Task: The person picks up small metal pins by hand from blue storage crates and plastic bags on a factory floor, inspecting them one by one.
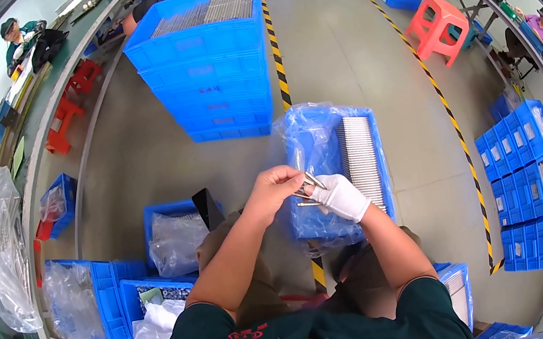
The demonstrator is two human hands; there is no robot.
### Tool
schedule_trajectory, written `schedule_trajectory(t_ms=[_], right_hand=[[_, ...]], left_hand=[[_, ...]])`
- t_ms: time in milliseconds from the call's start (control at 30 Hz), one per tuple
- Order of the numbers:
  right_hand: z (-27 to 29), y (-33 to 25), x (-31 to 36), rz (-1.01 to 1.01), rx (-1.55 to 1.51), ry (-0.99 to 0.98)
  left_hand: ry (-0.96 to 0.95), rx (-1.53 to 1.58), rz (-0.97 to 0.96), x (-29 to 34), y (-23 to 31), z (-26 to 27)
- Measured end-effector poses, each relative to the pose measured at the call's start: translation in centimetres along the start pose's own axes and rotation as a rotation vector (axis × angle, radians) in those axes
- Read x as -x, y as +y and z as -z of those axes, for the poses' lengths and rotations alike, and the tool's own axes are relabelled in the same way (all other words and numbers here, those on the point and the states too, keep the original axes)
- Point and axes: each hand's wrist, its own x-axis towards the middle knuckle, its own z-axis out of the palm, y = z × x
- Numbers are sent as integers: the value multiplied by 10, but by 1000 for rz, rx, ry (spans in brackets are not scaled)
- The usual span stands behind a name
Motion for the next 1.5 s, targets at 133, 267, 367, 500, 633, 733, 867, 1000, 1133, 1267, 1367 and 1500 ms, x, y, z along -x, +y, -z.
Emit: schedule_trajectory(t_ms=[133, 267, 367, 500, 633, 733, 867, 1000, 1133, 1267, 1367, 1500], right_hand=[[2, 4, -4, -14, -90, -31], [6, -6, -5, -12, -87, -68], [6, -6, -9, -44, -84, -53], [9, -2, -6, -49, -20, -44], [2, 5, -7, 11, 126, -34], [0, 3, -4, 163, 383, 18], [0, 5, -5, 210, 664, 72], [-1, -3, -2, 218, 677, 77], [-1, -4, -5, 192, 786, 102], [0, 3, -10, 228, 824, 126], [8, 16, -15, 79, 174, -28], [13, 13, -16, 77, -831, -258]], left_hand=[[-23, -91, -45, 0, 12, 1], [-15, -71, -19, -1, 18, 0], [44, -204, -36, -9, 13, 6], [140, -123, -71, -12, 16, 4], [132, -323, -97, -5, 15, 6], [74, -396, -162, -3, 14, 12], [11, -368, -206, 0, 20, 9], [-3, -276, -169, -1, 18, 7], [-12, -337, -179, -4, 20, 8], [22, -492, -272, -9, 12, 10], [189, -358, -287, -15, 12, 4], [357, 119, -225, -26, -4, 13]])
